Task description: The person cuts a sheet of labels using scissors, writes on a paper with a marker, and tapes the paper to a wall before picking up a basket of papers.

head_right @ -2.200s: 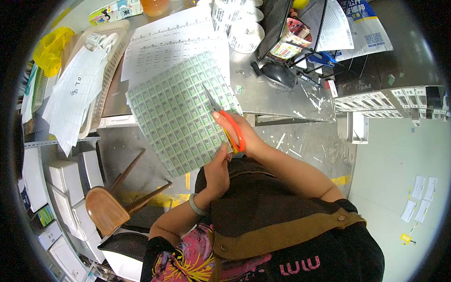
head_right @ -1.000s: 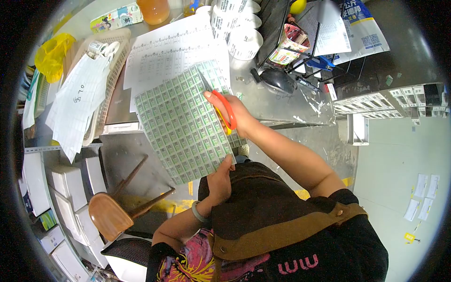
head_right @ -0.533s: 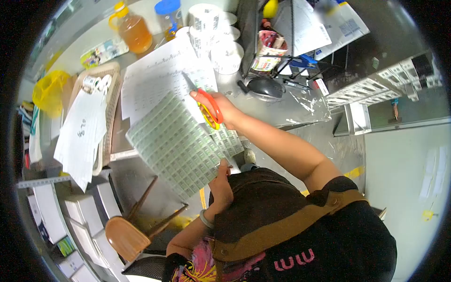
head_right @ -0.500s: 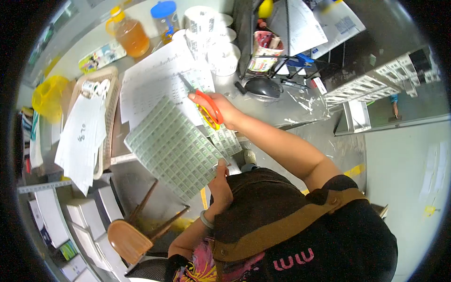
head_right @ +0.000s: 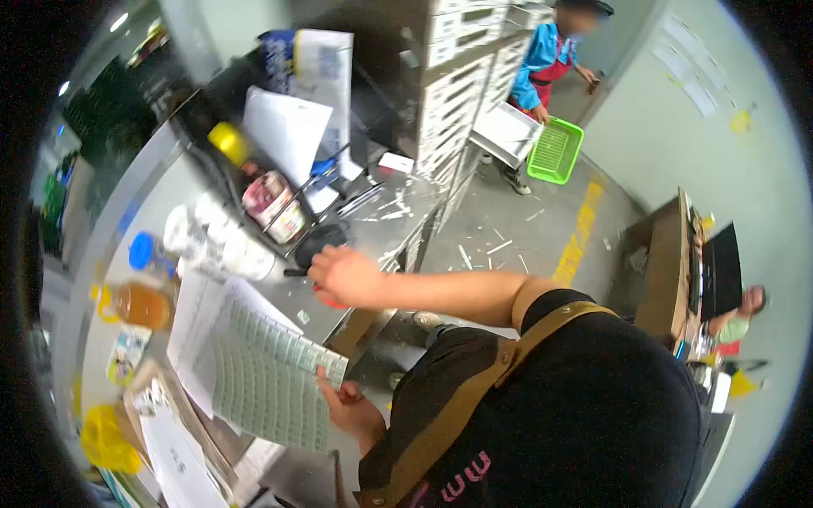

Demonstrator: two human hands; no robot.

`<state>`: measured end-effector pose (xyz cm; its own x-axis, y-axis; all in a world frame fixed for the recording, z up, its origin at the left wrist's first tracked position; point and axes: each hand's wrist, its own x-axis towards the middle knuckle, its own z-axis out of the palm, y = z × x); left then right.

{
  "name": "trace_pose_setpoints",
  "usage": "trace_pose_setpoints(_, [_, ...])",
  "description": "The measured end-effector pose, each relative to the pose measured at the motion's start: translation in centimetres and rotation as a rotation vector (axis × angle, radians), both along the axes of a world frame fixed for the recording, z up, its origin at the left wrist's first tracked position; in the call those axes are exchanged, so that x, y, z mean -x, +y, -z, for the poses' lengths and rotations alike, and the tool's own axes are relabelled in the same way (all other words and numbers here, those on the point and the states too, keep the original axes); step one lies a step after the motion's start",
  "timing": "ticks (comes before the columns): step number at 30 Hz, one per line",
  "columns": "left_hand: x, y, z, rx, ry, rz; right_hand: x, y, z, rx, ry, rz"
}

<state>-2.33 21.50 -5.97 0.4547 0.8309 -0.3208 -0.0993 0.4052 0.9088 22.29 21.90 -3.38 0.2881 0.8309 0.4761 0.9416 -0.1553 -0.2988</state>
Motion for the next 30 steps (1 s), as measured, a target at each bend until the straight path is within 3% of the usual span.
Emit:
trace_pose_setpoints(1, [-0.1,0.3,-0.3,0.206,-0.177,-0.061,1.3,-0.2,-0.6,-0.067,0.096,-0.011])
trace_pose_setpoints(3, [-0.4,0.1,-0.8,0.259,-0.246,-0.074,5.2,-1.0,-4.1,0.360,0.782,0.060])
trace_pose_setpoints(5, [-1.0,-0.4,-1.9,0.235,-0.189,-0.050,6.6,-1.1,-1.5,0.312,1.004,-0.160])
trace_pose_setpoints(7, [-2.2,-1.5,-3.4,0.130,-0.029,-0.009,6.5,-2.2,-1.6,0.183,1.024,-0.176])
trace_pose_setpoints(8, [-2.4,-1.4,-3.0,0.166,-0.066,-0.022,6.0,-3.1,-1.7,0.122,1.029,-0.190])
trace_pose_setpoints(10, [-1.6,-1.3,-1.0,0.248,-0.137,-0.059,3.1,-6.5,-1.9,0.009,0.765,-0.251])
trace_pose_setpoints(12, [-0.6,-0.6,1.0,0.227,-0.113,-0.051,-1.7,-11.8,-2.8,0.062,0.873,-0.310])
trace_pose_setpoints(15, [-0.7,-0.3,2.9,0.259,-0.119,-0.120,-10.7,-22.4,-2.6,0.119,0.985,0.112])
trace_pose_setpoints(17, [-0.8,-0.3,3.1,0.332,-0.119,-0.129,-16.6,-29.7,-1.1,0.002,1.078,0.377])
trace_pose_setpoints(21, [-3.2,-1.2,1.4,0.270,-0.046,-0.267,-26.6,-40.7,3.6,-0.276,1.281,0.616])
trace_pose_setpoints(23, [-4.1,-1.4,0.1,0.321,-0.068,-0.335,-30.5,-44.2,5.9,-0.370,1.406,0.714])
trace_pose_setpoints(24, [-6.0,-2.5,-3.3,0.382,0.000,-0.350,-32.1,-45.4,6.5,-0.392,1.427,0.757])
trace_pose_setpoints(28, [-1.2,1.3,4.5,0.111,0.010,-0.488,-38.7,-47.5,9.0,-0.284,1.432,0.912])
trace_pose_setpoints(30, [-4.0,-0.1,1.0,0.144,0.121,-0.611,-42.5,-47.0,10.1,-0.125,1.308,0.984])
